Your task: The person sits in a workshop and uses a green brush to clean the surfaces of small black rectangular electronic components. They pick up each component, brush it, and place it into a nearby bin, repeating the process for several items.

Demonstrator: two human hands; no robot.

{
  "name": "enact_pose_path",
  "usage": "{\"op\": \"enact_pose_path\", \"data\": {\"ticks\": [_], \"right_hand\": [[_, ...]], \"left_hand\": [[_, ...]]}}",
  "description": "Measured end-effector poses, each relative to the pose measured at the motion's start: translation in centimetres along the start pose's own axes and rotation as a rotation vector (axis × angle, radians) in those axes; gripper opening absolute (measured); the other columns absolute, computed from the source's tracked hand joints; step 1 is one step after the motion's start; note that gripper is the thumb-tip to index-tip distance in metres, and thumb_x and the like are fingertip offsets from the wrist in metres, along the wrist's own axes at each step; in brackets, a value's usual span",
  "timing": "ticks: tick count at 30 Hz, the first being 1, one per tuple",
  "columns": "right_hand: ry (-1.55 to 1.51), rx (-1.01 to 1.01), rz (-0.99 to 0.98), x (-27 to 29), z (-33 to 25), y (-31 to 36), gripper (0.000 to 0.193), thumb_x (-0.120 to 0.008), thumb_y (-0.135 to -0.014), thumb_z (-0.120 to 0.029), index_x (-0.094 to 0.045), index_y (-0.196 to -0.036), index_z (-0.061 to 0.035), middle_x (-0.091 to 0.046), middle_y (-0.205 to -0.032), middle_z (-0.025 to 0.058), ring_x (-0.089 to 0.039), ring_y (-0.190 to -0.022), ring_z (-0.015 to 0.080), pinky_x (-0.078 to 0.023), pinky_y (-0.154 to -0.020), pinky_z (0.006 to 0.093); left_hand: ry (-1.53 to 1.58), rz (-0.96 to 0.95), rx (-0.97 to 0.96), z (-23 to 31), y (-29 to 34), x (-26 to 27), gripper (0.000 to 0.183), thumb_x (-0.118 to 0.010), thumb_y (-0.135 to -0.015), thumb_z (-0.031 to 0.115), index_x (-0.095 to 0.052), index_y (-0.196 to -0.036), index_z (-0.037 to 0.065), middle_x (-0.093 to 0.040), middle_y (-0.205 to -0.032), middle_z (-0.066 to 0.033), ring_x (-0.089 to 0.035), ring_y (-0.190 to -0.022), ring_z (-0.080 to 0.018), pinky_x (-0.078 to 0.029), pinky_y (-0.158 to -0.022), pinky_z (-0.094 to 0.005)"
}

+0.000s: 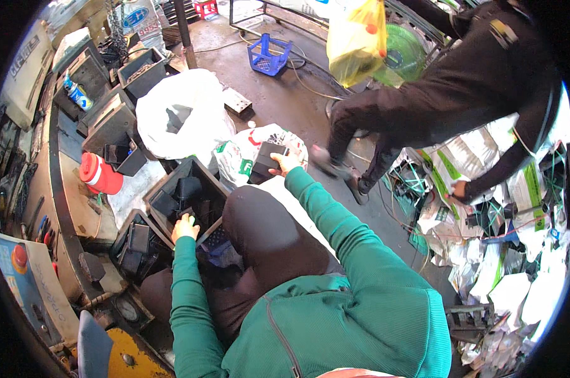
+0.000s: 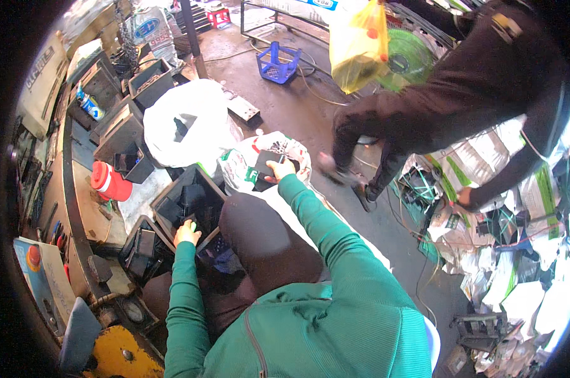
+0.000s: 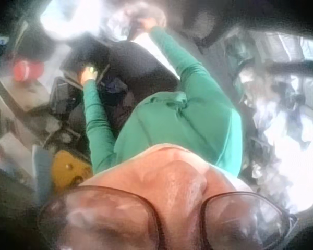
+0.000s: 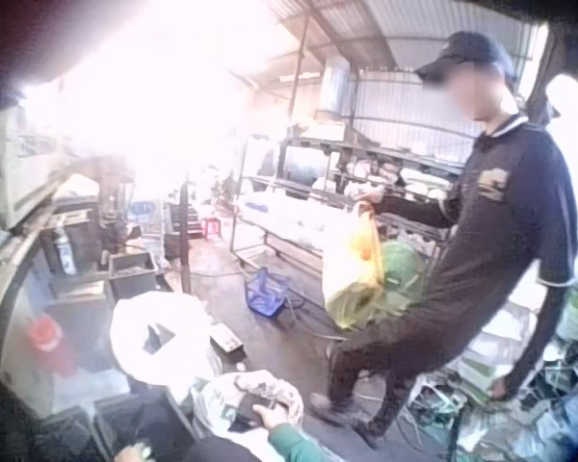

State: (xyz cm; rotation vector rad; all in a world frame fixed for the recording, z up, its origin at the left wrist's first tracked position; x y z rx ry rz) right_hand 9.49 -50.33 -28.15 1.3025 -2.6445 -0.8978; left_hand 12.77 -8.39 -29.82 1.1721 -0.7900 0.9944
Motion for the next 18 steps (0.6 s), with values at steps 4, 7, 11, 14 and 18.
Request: {"op": "enact_pose_path", "data": {"ticks": [4, 7, 11, 14, 18], "right_hand": [[0.316, 0.124, 0.117, -0.1, -1.5, -0.6, 0.060, -0.074, -0.074, -0.022, -0.046, -0.125, -0.0050, -0.060, -0.106, 0.0132, -0.061, -0.091, 0.0228, -0.056, -0.064, 0.0349], [0.552, 0.175, -0.132, -3.4, -0.7, 0.2, 0.069, -0.074, -0.074, -0.034, -0.047, -0.129, -0.0003, -0.062, -0.108, 0.0210, -0.062, -0.095, 0.0254, -0.049, -0.083, 0.0344], [0.618, 0.685, -0.383, -9.6, -0.9, 8.7, 0.052, -0.071, -0.078, -0.032, -0.057, -0.124, -0.0116, -0.055, -0.126, 0.0197, -0.054, -0.117, 0.0312, -0.044, -0.095, 0.0380], [0.917, 0.935, -0.363, -12.6, -4.4, 17.1, 0.037, -0.066, -0.081, -0.030, -0.064, -0.115, -0.0153, -0.053, -0.132, 0.0152, -0.051, -0.120, 0.0319, -0.041, -0.100, 0.0398], [1.017, 0.856, -0.321, -12.3, -4.9, 17.5, 0.033, -0.063, -0.082, -0.030, -0.066, -0.111, -0.0155, -0.056, -0.128, 0.0118, -0.053, -0.118, 0.0303, -0.042, -0.098, 0.0393]], "left_hand": [[0.124, 0.155, 0.083, 1.3, 0.5, 2.4, 0.061, -0.075, -0.073, 0.027, -0.049, -0.128, 0.017, -0.054, -0.123, -0.0145, -0.059, -0.105, -0.0357, -0.049, -0.087, -0.0449], [0.102, 0.196, -0.005, 1.1, -1.7, 1.2, 0.060, -0.077, -0.071, 0.029, -0.052, -0.124, 0.018, -0.046, -0.130, -0.0142, -0.059, -0.104, -0.0357, -0.049, -0.087, -0.0442], [-0.010, 0.063, -0.067, 0.4, -4.2, -0.1, 0.055, -0.080, -0.066, 0.030, -0.059, -0.114, 0.015, -0.041, -0.134, -0.0144, -0.060, -0.103, -0.0348, -0.050, -0.086, -0.0442], [-0.111, -0.049, -0.178, 0.8, -3.4, 1.7, 0.059, -0.083, -0.060, 0.034, -0.061, -0.111, 0.013, -0.052, -0.126, -0.0148, -0.061, -0.103, -0.0329, -0.050, -0.087, -0.0433], [-0.310, -0.277, -0.296, 0.8, -2.7, -0.1, 0.061, -0.082, -0.061, 0.034, -0.063, -0.115, 0.016, -0.067, -0.108, -0.0111, -0.063, -0.102, -0.0282, -0.050, -0.087, -0.0411]]}}
Point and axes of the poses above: each hand's wrist, its own y-axis away from the middle knuckle, its own x-axis out of the back of the hand, z = x × y, the point moved 9 cm from there along -y, towards the middle knuckle
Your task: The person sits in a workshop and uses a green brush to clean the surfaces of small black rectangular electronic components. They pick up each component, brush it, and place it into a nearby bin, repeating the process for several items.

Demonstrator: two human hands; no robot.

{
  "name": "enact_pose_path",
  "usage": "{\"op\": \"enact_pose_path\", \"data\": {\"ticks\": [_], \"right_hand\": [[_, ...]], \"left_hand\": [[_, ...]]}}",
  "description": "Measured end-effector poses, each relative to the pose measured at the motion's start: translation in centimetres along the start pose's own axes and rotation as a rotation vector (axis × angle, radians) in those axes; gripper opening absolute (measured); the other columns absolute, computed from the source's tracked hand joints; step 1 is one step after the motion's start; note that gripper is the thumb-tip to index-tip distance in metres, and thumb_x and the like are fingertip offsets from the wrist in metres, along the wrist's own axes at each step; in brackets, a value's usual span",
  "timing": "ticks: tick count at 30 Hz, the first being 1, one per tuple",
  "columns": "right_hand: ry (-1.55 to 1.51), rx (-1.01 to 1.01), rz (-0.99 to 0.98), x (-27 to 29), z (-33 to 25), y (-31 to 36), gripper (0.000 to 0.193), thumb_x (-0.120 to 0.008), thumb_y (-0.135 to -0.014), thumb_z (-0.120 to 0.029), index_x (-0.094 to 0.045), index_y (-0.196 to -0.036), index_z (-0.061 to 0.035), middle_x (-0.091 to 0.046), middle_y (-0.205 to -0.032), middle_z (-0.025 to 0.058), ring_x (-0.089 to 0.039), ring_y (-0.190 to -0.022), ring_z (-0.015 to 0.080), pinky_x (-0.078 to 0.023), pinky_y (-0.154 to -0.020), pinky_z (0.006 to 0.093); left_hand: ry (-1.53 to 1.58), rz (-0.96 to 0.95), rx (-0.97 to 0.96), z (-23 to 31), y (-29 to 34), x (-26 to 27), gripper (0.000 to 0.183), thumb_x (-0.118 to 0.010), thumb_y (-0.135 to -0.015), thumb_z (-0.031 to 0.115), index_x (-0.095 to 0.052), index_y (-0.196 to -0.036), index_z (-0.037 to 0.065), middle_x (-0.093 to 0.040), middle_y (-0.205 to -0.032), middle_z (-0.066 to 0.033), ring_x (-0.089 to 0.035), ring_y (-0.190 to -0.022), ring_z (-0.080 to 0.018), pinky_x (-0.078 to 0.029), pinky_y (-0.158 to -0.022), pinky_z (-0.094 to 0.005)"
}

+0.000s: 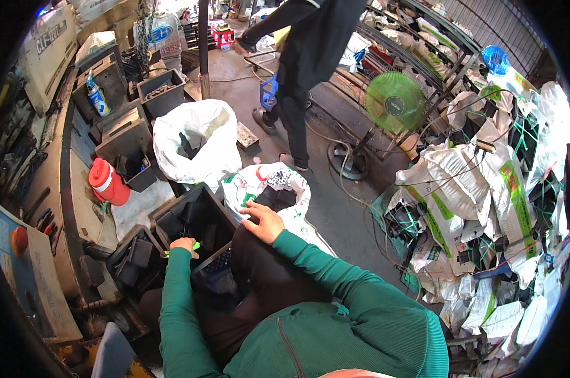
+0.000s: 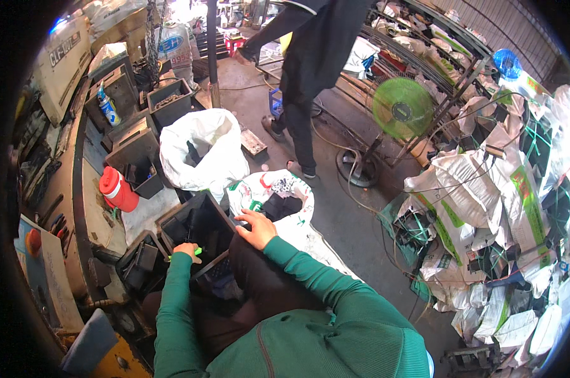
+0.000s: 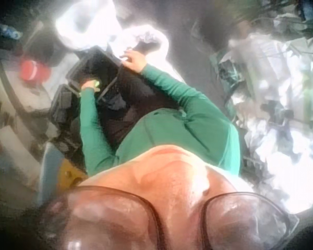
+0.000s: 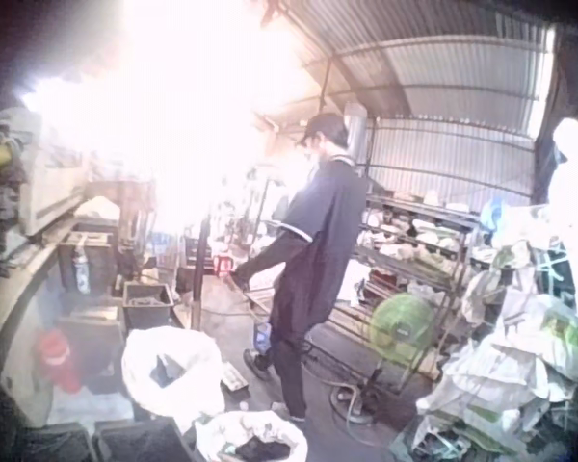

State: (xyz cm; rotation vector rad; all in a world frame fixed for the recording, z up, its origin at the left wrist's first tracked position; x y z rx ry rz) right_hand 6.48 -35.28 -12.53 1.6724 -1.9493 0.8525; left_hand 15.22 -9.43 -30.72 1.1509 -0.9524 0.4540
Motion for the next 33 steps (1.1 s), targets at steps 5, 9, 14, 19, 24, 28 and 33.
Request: {"op": "enact_pose_path", "data": {"ticks": [5, 9, 14, 19, 24, 28, 33], "right_hand": [[-0.084, -0.048, -0.065, 0.1, -0.4, -0.3, 0.031, -0.062, -0.083, -0.029, -0.067, -0.109, -0.0141, -0.064, -0.114, 0.0115, -0.061, -0.105, 0.0284, -0.047, -0.091, 0.0352], [-0.247, 0.000, -0.019, 1.1, -1.9, 0.4, 0.029, -0.064, -0.083, -0.024, -0.067, -0.110, -0.0124, -0.067, -0.108, 0.0123, -0.064, -0.098, 0.0290, -0.049, -0.087, 0.0347], [-0.357, 0.332, -0.240, 0.2, -10.9, 0.1, 0.076, -0.076, -0.075, -0.031, -0.041, -0.139, -0.0092, -0.051, -0.131, 0.0177, -0.048, -0.121, 0.0322, -0.040, -0.100, 0.0384], [-0.916, -0.061, -0.091, -0.1, -11.0, 0.2, 0.089, -0.073, -0.081, -0.031, -0.019, -0.149, -0.0106, -0.028, -0.149, 0.0169, -0.033, -0.134, 0.0289, -0.032, -0.106, 0.0406], [-1.582, -0.428, -0.255, -0.8, -11.0, 3.2, 0.065, -0.063, -0.089, -0.037, -0.031, -0.138, -0.0103, -0.051, -0.119, 0.0075, -0.055, -0.101, 0.0200, -0.049, -0.083, 0.0397], [-1.654, -0.437, -0.271, 0.0, -7.7, 2.4, 0.036, -0.060, -0.090, -0.028, -0.049, -0.118, -0.0090, -0.060, -0.107, 0.0059, -0.060, -0.096, 0.0170, -0.049, -0.082, 0.0318], [-1.423, -0.227, -0.196, 4.7, -9.0, 3.3, 0.044, -0.059, -0.091, -0.028, -0.047, -0.126, -0.0043, -0.059, -0.115, 0.0070, -0.060, -0.102, 0.0169, -0.049, -0.088, 0.0327]], "left_hand": [[-0.002, 0.224, -0.039, 1.1, 1.9, 2.6, 0.042, -0.077, -0.067, 0.033, -0.065, -0.102, 0.012, -0.068, -0.094, -0.0139, -0.065, -0.093, -0.0321, -0.051, -0.082, -0.0433], [0.301, 0.534, 0.036, -1.3, 6.5, 9.7, 0.038, -0.076, -0.070, 0.036, -0.064, -0.091, 0.007, -0.066, -0.082, -0.0186, -0.064, -0.083, -0.0377, -0.051, -0.075, -0.0475], [0.939, 0.605, -0.130, 2.7, 18.5, 18.6, 0.029, -0.078, -0.073, 0.019, -0.064, -0.093, 0.002, -0.061, -0.064, -0.0058, -0.060, -0.055, -0.0140, -0.049, -0.052, -0.0298], [0.647, 1.183, -0.223, 8.2, 26.9, 23.4, 0.026, -0.078, -0.072, 0.014, -0.064, -0.091, 0.002, -0.066, -0.076, -0.0108, -0.065, -0.065, -0.0210, -0.050, -0.060, -0.0316], [0.618, 1.368, -0.275, 14.2, 28.6, 22.0, 0.034, -0.081, -0.068, 0.016, -0.061, -0.095, 0.006, -0.064, -0.088, -0.0111, -0.065, -0.076, -0.0286, -0.052, -0.066, -0.0362], [0.755, 1.300, -0.486, 17.2, 28.3, 21.7, 0.039, -0.081, -0.069, 0.018, -0.060, -0.100, 0.006, -0.063, -0.095, -0.0122, -0.063, -0.087, -0.0294, -0.052, -0.074, -0.0364], [0.854, 1.255, -0.251, 13.2, 27.5, 23.0, 0.053, -0.079, -0.072, 0.018, -0.058, -0.117, 0.001, -0.061, -0.106, -0.0169, -0.060, -0.100, -0.0303, -0.049, -0.085, -0.0354]]}}
Point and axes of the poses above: each hand's wrist, its own y-axis away from the middle knuckle, its own x-axis out of the back of the hand, z = x × y, the point moved 9 cm from there along -y, towards the middle knuckle
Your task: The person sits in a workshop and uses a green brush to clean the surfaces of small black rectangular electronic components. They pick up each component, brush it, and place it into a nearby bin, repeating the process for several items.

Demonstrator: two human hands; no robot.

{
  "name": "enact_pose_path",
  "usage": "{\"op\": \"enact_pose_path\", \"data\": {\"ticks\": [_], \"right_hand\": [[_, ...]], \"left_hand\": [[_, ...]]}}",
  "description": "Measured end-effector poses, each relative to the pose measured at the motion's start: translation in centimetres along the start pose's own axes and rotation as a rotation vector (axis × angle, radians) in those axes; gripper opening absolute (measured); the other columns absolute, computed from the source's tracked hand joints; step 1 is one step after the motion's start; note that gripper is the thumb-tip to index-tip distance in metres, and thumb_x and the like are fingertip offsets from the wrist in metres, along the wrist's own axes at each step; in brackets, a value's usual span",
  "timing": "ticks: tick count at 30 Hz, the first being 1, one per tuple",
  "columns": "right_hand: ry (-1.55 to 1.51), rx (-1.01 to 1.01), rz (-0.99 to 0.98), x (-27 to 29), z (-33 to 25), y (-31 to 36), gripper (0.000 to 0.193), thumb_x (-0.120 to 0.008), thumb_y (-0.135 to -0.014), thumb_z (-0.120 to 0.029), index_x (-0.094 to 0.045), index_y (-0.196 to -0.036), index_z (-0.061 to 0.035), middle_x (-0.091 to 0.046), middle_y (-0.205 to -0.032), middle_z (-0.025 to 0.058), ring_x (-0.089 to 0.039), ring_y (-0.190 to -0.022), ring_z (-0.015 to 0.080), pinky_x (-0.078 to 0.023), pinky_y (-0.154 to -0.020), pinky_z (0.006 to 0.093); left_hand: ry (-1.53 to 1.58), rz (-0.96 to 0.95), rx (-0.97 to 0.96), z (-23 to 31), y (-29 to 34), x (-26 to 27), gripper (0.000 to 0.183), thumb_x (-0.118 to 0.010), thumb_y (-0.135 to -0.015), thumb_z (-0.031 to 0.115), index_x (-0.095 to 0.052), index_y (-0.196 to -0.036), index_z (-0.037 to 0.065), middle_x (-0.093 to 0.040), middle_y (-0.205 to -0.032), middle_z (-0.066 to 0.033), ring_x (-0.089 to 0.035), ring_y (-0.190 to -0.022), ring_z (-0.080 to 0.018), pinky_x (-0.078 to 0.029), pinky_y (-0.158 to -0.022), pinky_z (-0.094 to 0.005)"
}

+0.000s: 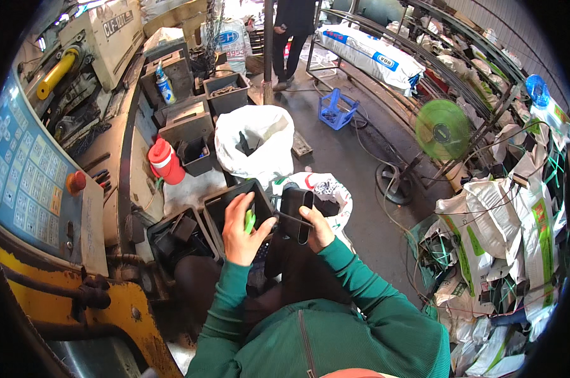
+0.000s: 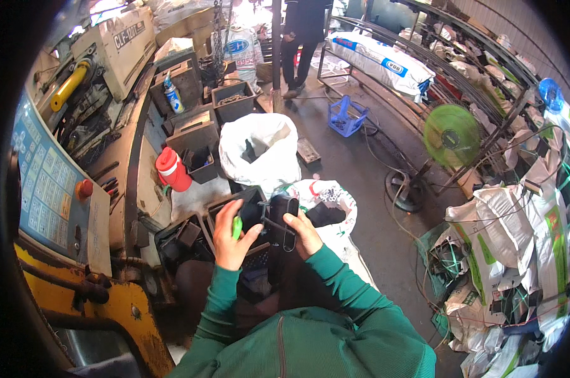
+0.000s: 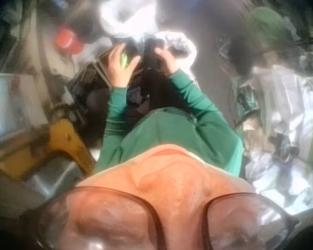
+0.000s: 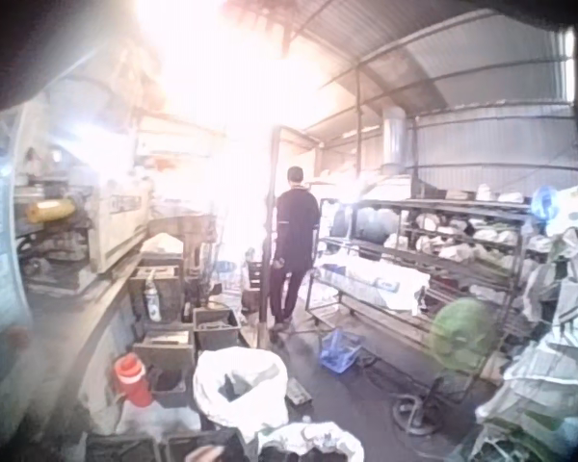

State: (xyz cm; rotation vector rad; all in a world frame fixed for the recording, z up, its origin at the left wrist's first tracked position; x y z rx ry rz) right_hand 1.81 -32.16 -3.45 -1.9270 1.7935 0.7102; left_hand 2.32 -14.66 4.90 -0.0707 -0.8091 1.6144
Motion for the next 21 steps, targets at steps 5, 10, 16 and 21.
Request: {"op": "enact_pose_path", "data": {"ticks": [5, 10, 16, 21], "right_hand": [[-0.032, -0.049, 0.015, -0.4, 0.9, 0.2, 0.044, -0.052, -0.095, -0.028, -0.046, -0.130, -0.0023, -0.060, -0.115, 0.0079, -0.060, -0.101, 0.0157, -0.048, -0.088, 0.0300], [0.076, 0.100, 0.057, -0.8, -0.5, -0.1, 0.040, -0.044, -0.094, -0.014, -0.046, -0.131, 0.0004, -0.060, -0.116, 0.0090, -0.059, -0.103, 0.0151, -0.047, -0.089, 0.0279], [0.132, 0.148, 0.182, 0.2, -0.2, 0.3, 0.051, -0.045, -0.095, -0.007, -0.033, -0.145, -0.0061, -0.055, -0.122, 0.0054, -0.053, -0.101, 0.0084, -0.042, -0.089, 0.0227], [0.035, 0.194, 0.206, 0.3, -1.9, 0.8, 0.037, -0.041, -0.096, -0.008, -0.046, -0.132, -0.0032, -0.063, -0.109, 0.0077, -0.064, -0.091, 0.0167, -0.053, -0.079, 0.0297]], "left_hand": [[0.235, -0.215, 0.122, -2.3, 0.9, -3.3, 0.045, -0.080, -0.072, 0.016, -0.062, -0.110, 0.002, -0.064, -0.101, -0.0131, -0.064, -0.087, -0.0197, -0.051, -0.072, -0.0296], [-0.027, -0.013, -0.214, 3.5, 1.0, -1.5, 0.047, -0.080, -0.068, 0.012, -0.062, -0.110, 0.006, -0.062, -0.103, -0.0113, -0.063, -0.091, -0.0275, -0.053, -0.075, -0.0360], [0.008, -0.052, -0.414, 5.9, 1.1, -2.5, 0.032, -0.078, -0.064, 0.005, -0.064, -0.093, 0.008, -0.063, -0.090, -0.0082, -0.064, -0.078, -0.0268, -0.053, -0.068, -0.0338], [0.517, 0.053, 0.160, -2.1, -0.3, -1.6, 0.009, -0.060, -0.091, 0.008, -0.058, -0.096, 0.001, -0.068, -0.097, -0.0098, -0.066, -0.079, -0.0152, -0.051, -0.059, -0.0242]]}}
Point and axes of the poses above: each hand's wrist, its own y-axis away from the middle knuckle, its own x-axis out of the back of the hand, z = x × y, the point moved 9 cm from there along -y, towards the middle knuckle
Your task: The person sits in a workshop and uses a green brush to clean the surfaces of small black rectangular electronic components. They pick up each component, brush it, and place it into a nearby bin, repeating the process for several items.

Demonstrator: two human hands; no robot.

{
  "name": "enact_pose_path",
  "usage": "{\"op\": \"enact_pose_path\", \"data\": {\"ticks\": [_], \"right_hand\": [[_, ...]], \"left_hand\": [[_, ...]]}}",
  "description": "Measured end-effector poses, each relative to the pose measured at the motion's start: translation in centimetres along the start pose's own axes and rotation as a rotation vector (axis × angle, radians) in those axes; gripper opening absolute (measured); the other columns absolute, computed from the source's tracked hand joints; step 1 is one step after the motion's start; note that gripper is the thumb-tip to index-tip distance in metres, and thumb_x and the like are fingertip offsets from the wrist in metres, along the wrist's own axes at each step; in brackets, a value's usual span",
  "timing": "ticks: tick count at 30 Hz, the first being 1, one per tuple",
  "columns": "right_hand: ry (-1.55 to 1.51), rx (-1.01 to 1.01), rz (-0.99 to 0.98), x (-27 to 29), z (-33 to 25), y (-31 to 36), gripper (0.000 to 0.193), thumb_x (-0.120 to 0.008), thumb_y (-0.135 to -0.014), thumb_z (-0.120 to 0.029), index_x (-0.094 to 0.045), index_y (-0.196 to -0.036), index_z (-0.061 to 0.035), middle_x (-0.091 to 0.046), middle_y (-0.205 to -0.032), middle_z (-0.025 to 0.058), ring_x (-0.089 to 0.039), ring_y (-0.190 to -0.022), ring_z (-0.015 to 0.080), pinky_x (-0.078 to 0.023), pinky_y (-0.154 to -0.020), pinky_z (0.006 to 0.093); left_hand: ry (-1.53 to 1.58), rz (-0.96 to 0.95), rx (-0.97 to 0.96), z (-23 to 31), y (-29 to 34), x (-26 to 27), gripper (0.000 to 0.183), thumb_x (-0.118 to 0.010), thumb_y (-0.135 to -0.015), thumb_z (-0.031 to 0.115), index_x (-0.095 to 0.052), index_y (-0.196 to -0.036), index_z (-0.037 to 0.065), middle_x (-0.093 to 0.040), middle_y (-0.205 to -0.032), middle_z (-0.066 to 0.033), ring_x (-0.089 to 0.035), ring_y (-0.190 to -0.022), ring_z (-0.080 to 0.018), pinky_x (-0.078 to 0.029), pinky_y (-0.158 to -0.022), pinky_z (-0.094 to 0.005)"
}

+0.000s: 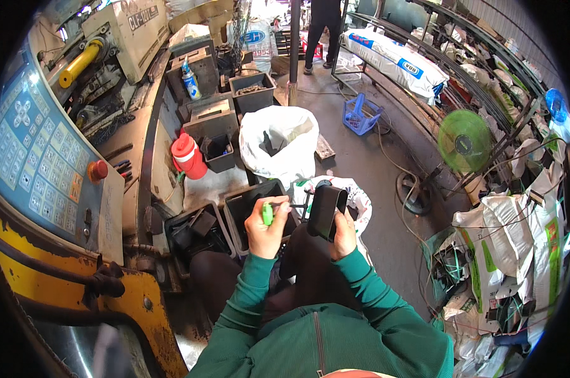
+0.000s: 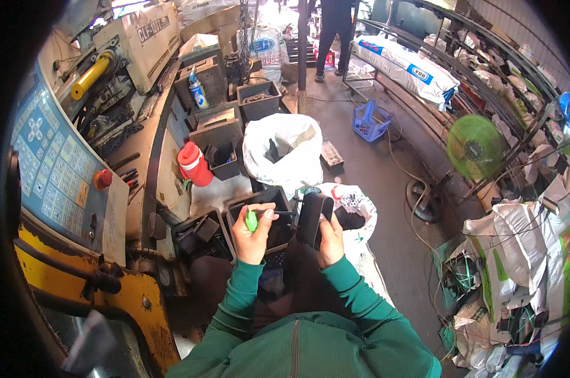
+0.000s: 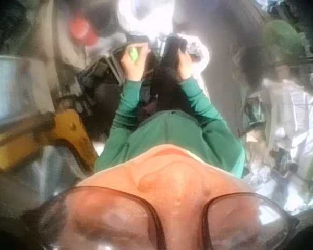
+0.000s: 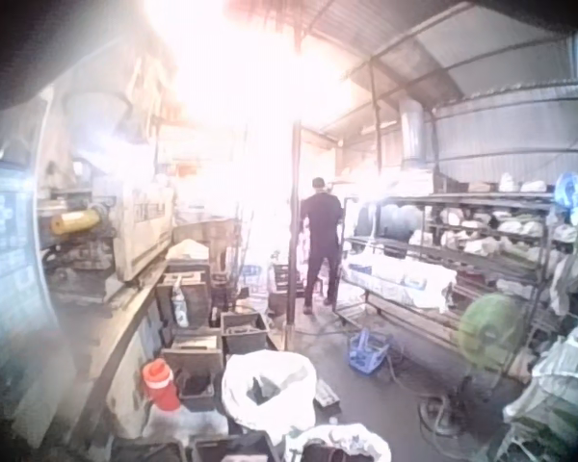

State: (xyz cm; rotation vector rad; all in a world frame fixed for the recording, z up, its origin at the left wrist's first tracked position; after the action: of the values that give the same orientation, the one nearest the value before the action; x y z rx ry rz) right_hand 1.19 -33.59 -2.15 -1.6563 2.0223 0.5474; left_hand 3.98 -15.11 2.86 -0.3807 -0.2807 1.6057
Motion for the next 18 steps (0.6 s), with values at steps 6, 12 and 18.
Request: {"op": "enact_pose_path", "data": {"ticks": [6, 12, 18], "right_hand": [[-0.185, -0.075, -0.159, 0.6, 1.4, -0.2, 0.036, -0.044, -0.095, -0.013, -0.047, -0.130, -0.0029, -0.061, -0.113, 0.0095, -0.062, -0.096, 0.0181, -0.051, -0.083, 0.0322], [-0.227, -0.101, -0.073, 2.9, 1.6, -0.5, 0.040, -0.050, -0.093, -0.031, -0.052, -0.121, -0.0017, -0.063, -0.106, 0.0093, -0.062, -0.094, 0.0199, -0.052, -0.082, 0.0360], [-0.137, -0.266, 0.056, 8.7, 3.2, 0.0, 0.051, -0.044, -0.095, -0.041, -0.048, -0.129, -0.0041, -0.061, -0.115, 0.0155, -0.062, -0.101, 0.0319, -0.052, -0.084, 0.0434]], "left_hand": [[0.475, 0.086, 0.408, -3.7, 0.5, 0.0, 0.015, -0.059, -0.093, 0.020, -0.056, -0.095, 0.005, -0.068, -0.097, -0.0144, -0.068, -0.072, -0.0160, -0.043, -0.044, -0.0207], [0.472, 0.203, 0.349, -4.9, -0.3, 2.8, 0.017, -0.061, -0.092, 0.022, -0.058, -0.097, 0.006, -0.066, -0.089, -0.0106, -0.066, -0.069, -0.0139, -0.042, -0.043, -0.0198], [-0.005, 0.415, -0.385, 7.2, -4.8, 5.7, 0.014, -0.060, -0.090, 0.006, -0.053, -0.103, 0.003, -0.062, -0.093, -0.0082, -0.064, -0.074, -0.0144, -0.044, -0.055, -0.0206]]}}
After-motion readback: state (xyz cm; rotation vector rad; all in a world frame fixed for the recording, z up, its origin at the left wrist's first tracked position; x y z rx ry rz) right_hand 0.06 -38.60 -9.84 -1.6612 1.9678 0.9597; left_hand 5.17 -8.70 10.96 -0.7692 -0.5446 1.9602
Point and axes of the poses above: each hand's wrist, its own y-axis away from the middle knuckle, its own x-axis out of the back of the hand, z = x × y, the point moved 9 cm from there along -y, towards the middle knuckle
